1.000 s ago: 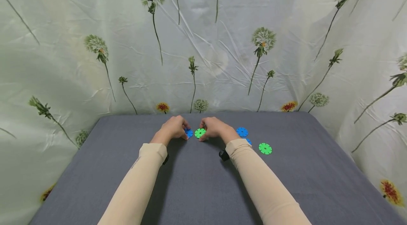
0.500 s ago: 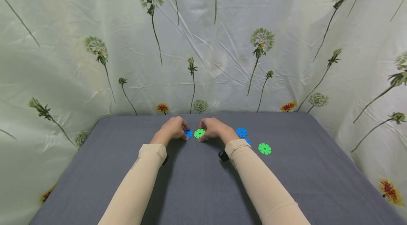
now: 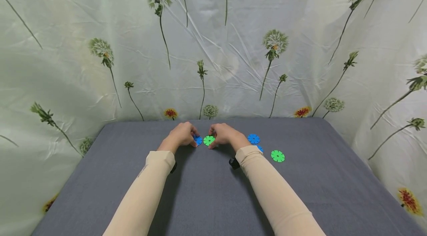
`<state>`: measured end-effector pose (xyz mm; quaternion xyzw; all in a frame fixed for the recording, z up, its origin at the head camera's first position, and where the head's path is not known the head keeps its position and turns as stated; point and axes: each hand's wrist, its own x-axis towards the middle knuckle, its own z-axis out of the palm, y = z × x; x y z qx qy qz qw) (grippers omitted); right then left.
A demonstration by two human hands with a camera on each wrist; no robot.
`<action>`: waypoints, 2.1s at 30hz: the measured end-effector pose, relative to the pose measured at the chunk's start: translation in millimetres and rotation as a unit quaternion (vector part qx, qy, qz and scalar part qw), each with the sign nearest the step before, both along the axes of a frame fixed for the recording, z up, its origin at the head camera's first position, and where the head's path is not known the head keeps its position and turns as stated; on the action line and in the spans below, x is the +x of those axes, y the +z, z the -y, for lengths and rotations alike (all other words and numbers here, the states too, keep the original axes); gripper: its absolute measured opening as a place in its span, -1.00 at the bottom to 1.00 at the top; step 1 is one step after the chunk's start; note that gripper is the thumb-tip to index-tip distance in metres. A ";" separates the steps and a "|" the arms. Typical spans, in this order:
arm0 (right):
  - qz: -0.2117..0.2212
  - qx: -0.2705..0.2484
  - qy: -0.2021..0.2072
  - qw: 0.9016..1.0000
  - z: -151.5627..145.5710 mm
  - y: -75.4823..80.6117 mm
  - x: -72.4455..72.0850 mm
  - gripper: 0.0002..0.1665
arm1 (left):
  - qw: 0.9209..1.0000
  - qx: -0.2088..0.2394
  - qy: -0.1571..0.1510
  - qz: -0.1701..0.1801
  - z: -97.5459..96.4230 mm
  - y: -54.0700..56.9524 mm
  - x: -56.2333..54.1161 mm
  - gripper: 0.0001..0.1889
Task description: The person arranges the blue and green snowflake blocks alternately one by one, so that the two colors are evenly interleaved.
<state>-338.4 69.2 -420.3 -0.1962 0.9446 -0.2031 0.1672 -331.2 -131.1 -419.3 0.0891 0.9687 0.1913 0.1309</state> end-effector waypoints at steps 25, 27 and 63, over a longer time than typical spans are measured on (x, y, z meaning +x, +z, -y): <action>-0.012 0.011 0.010 1.000 -11.9 5.3 2.3 -0.49 | 1.000 0.008 -0.005 -0.002 -2.6 8.7 0.6 -0.61; -0.010 0.007 0.008 1.000 -13.1 4.9 1.7 -0.52 | 1.000 0.010 -0.004 -0.001 -2.9 8.4 0.4 -0.61; 0.004 -0.036 0.032 0.999 -94.6 35.7 14.1 -0.53 | 0.996 -0.002 -0.088 -0.019 -9.6 0.1 1.5 -0.47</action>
